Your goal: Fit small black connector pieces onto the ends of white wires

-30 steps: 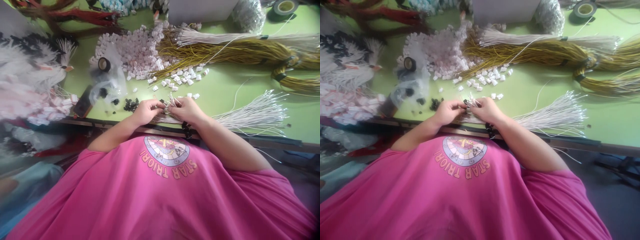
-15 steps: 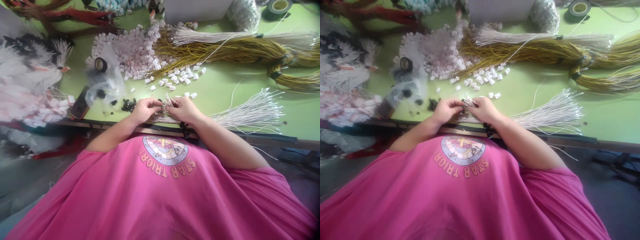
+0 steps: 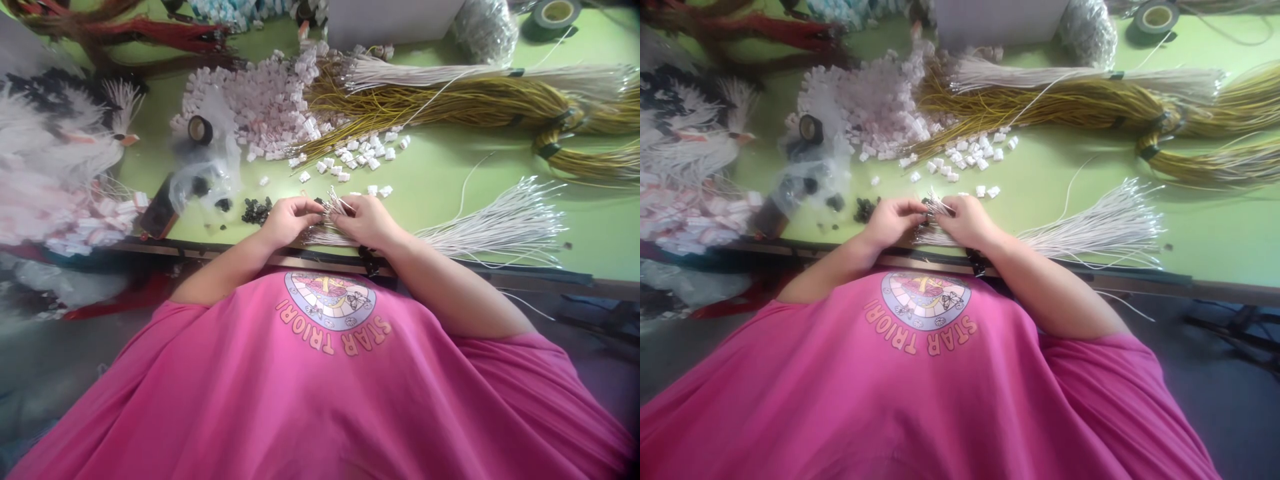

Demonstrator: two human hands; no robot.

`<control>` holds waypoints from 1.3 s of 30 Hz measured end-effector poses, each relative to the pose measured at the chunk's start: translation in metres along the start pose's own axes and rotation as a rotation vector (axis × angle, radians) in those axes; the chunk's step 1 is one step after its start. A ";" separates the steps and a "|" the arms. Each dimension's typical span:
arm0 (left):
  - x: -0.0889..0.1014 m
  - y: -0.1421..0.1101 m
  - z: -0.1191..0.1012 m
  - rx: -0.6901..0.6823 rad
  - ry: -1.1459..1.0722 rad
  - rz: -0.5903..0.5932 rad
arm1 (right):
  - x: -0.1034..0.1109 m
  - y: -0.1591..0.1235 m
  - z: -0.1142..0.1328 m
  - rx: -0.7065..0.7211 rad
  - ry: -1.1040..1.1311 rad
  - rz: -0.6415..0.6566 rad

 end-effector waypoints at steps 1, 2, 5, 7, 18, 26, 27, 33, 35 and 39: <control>0.000 0.000 0.000 0.003 0.004 -0.004 | 0.000 0.000 0.001 0.001 0.001 -0.001; 0.000 0.000 0.000 0.004 0.007 -0.008 | 0.001 0.000 0.001 0.000 0.003 0.000; 0.000 -0.001 -0.001 0.009 0.008 -0.008 | 0.000 -0.001 0.000 -0.014 0.011 0.005; -0.001 -0.001 -0.001 0.017 -0.008 0.005 | 0.000 -0.001 -0.001 -0.016 0.015 0.009; -0.008 0.001 -0.003 -0.054 0.086 0.038 | -0.004 0.001 -0.002 0.013 -0.044 -0.008; -0.008 -0.007 -0.016 -0.206 0.393 0.037 | -0.004 0.002 -0.003 0.000 -0.012 0.043; -0.009 -0.009 -0.018 -0.228 0.430 0.043 | -0.003 0.002 -0.003 0.002 -0.001 0.039; -0.002 -0.022 -0.041 -0.371 0.653 0.069 | 0.003 0.000 -0.010 -0.095 0.213 0.006; 0.021 -0.021 -0.044 -0.319 0.740 -0.032 | 0.001 -0.001 -0.013 -0.146 0.311 0.026; 0.082 -0.010 -0.025 -0.055 0.854 -0.245 | 0.002 -0.002 -0.016 -0.186 0.346 0.003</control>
Point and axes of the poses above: each hand's wrist, its own y-axis towards the middle knuckle, its own x-axis out of the back of the hand, z = x × y, the point moved 8 cm from there along y, towards the middle knuckle, and after that the axes turned 5 degrees about z, right-handed, at the moved point
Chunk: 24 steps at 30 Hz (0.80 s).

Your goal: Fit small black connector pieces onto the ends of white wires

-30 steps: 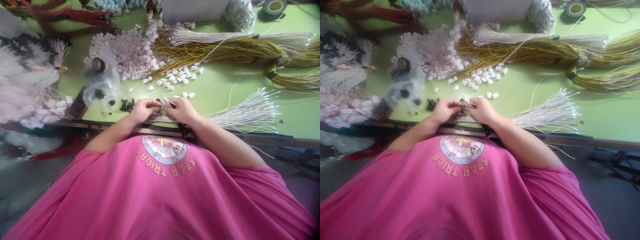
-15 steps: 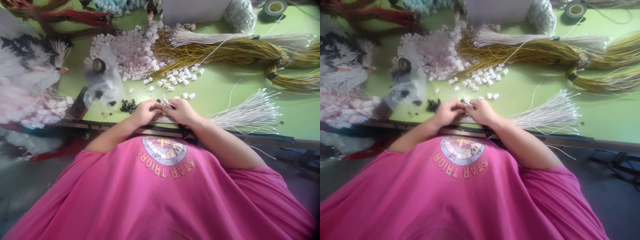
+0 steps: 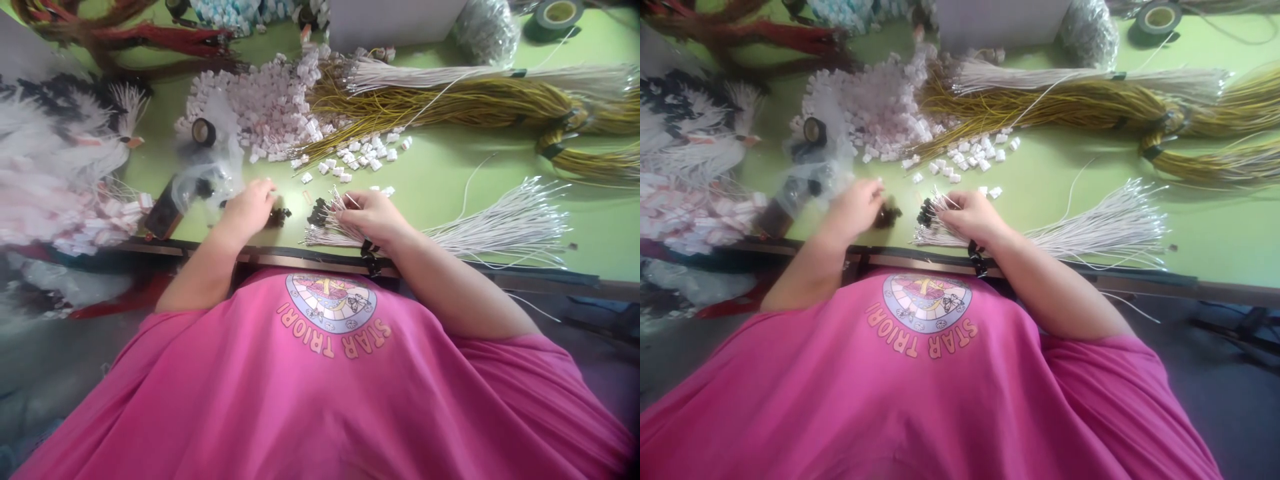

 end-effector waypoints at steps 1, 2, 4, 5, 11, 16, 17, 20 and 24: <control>0.001 0.004 0.012 0.050 0.016 -0.002 | 0.000 0.000 0.000 0.004 -0.009 -0.004; -0.001 0.009 0.021 0.081 0.027 0.006 | 0.000 0.000 0.001 0.012 -0.015 -0.003; -0.008 0.015 0.033 0.118 0.038 0.054 | -0.002 0.000 0.003 0.034 -0.018 0.007; -0.013 0.017 0.036 0.134 0.039 0.090 | -0.003 0.000 0.004 0.041 -0.022 0.015; -0.015 0.018 0.028 0.097 -0.105 0.145 | -0.004 0.001 0.003 0.034 -0.042 0.042; -0.007 0.001 -0.023 -0.085 -0.223 0.168 | -0.006 0.000 0.003 0.027 -0.051 0.045; -0.010 -0.004 -0.034 -0.099 -0.265 0.187 | -0.006 0.000 0.004 0.030 -0.047 0.043; -0.024 -0.011 -0.054 -0.107 -0.445 0.234 | -0.007 -0.001 0.006 0.043 -0.042 0.035; -0.055 -0.008 -0.051 -0.010 -0.744 0.313 | -0.007 -0.002 0.007 0.058 -0.059 0.026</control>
Point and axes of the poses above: each hand's wrist, its own y-axis towards the middle knuckle, its own x-axis out of the back of the hand, z = x × y, the point moved 8 cm from there along y, towards the middle knuckle, and after that the axes turned 5 degrees about z, right-handed, at the moved point
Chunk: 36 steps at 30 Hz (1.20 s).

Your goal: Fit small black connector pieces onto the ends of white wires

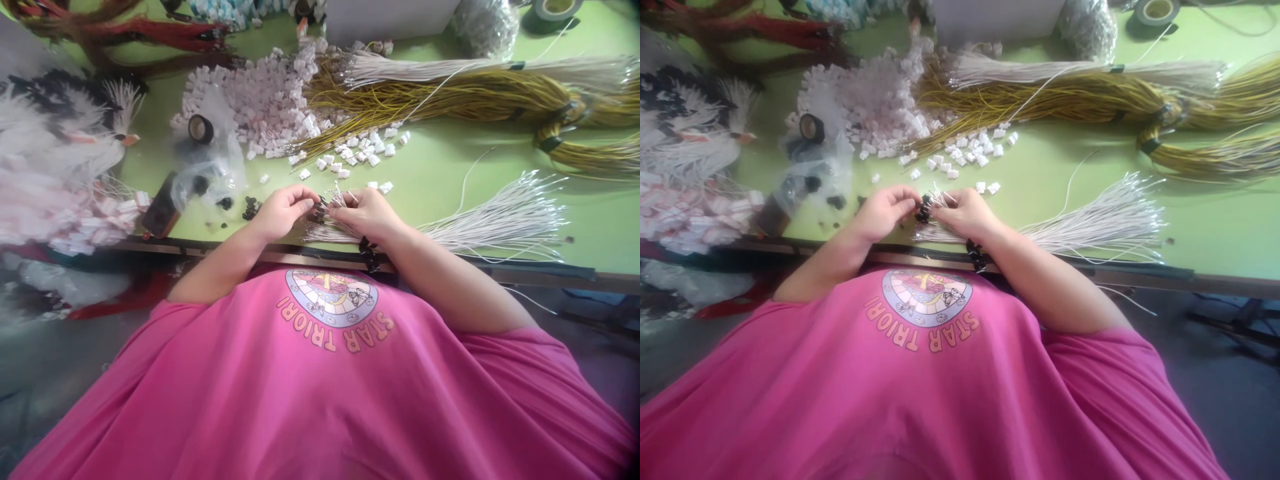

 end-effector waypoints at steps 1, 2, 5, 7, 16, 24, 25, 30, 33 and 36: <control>-0.002 0.003 0.006 0.023 -0.067 0.004 | 0.000 0.000 0.001 0.006 -0.005 -0.003; -0.004 0.005 0.010 0.039 -0.119 0.006 | 0.001 0.000 0.001 0.013 -0.008 -0.007; -0.007 0.008 0.013 0.026 -0.207 0.008 | 0.002 -0.001 0.003 0.031 -0.005 -0.012; -0.008 0.008 0.010 -0.011 -0.233 0.011 | 0.002 -0.001 0.003 0.037 0.001 -0.012; -0.009 0.006 0.011 -0.055 -0.206 -0.033 | -0.002 0.002 0.001 0.048 0.022 0.007; -0.007 0.005 0.009 -0.091 -0.195 -0.095 | -0.003 0.002 0.000 0.050 0.059 0.040; -0.008 0.005 0.008 -0.100 -0.193 -0.093 | -0.003 0.002 -0.001 0.046 0.060 0.056; -0.009 0.007 0.012 -0.116 -0.177 -0.048 | -0.007 0.003 -0.001 0.048 0.077 0.121; -0.007 0.006 0.011 -0.134 -0.113 -0.054 | -0.007 0.003 0.000 0.062 0.063 0.119; -0.005 0.005 0.007 -0.154 -0.057 -0.061 | -0.007 0.004 0.000 0.053 0.027 0.115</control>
Point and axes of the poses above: each hand's wrist, its own y-axis towards the middle knuckle, its own x-axis out of the back of the hand, z = x × y, the point moved 8 cm from there along y, towards the middle knuckle, and after that the axes turned 5 degrees about z, right-handed, at the moved point
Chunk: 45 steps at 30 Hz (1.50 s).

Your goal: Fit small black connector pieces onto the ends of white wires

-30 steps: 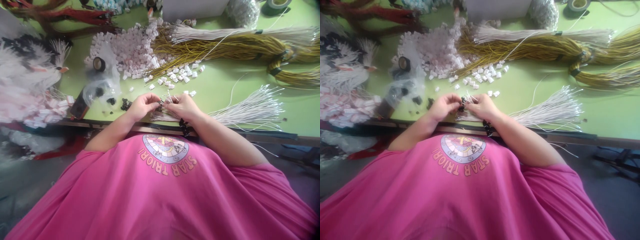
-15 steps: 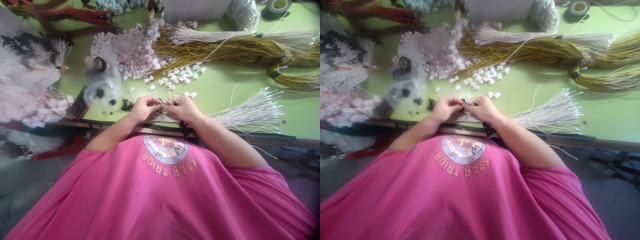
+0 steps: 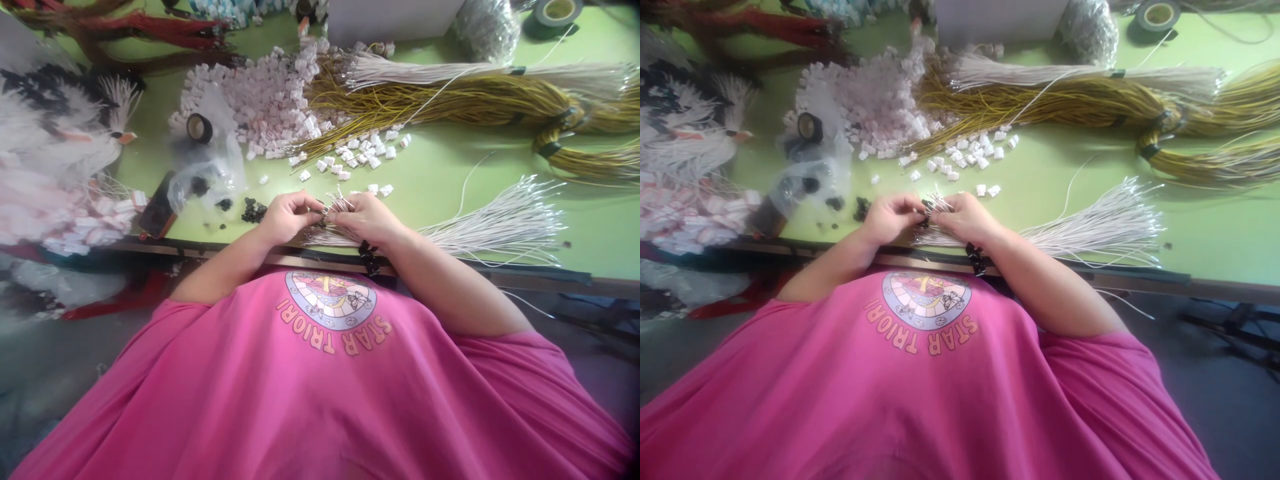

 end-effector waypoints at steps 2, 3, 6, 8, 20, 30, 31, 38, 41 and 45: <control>0.000 0.000 -0.003 -0.003 0.007 0.016 | 0.000 0.000 0.001 -0.013 -0.020 0.005; -0.001 0.000 -0.003 -0.001 0.008 0.028 | 0.000 -0.001 0.001 -0.021 -0.028 0.010; -0.006 0.001 -0.003 0.004 0.007 0.083 | -0.003 -0.001 0.003 -0.046 -0.061 0.035; -0.012 0.002 -0.002 -0.003 0.013 0.116 | -0.004 -0.001 0.003 -0.052 -0.093 0.042; -0.010 -0.006 -0.021 -0.153 0.473 0.091 | 0.008 -0.001 -0.011 -0.101 -0.173 -0.154; 0.073 -0.016 -0.011 0.119 0.885 -0.051 | 0.013 -0.001 -0.024 -0.187 0.058 -0.152; 0.074 -0.015 -0.009 0.142 0.901 -0.026 | 0.014 -0.001 -0.023 -0.187 0.051 -0.158; 0.046 -0.002 -0.008 0.056 1.018 0.163 | 0.010 0.000 -0.013 -0.139 0.015 -0.127; 0.043 0.002 -0.007 0.047 1.008 0.194 | 0.008 0.000 -0.011 -0.108 0.011 -0.109; 0.048 -0.001 -0.015 0.053 0.925 0.094 | 0.005 -0.001 -0.007 -0.090 -0.010 -0.080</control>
Point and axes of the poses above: each hand's wrist, its own y-axis towards the middle knuckle, its own x-axis out of the back of the hand, z = x × y, the point moved 8 cm from there along y, towards the middle knuckle, and after that the axes turned 5 degrees about z, right-handed, at the moved point
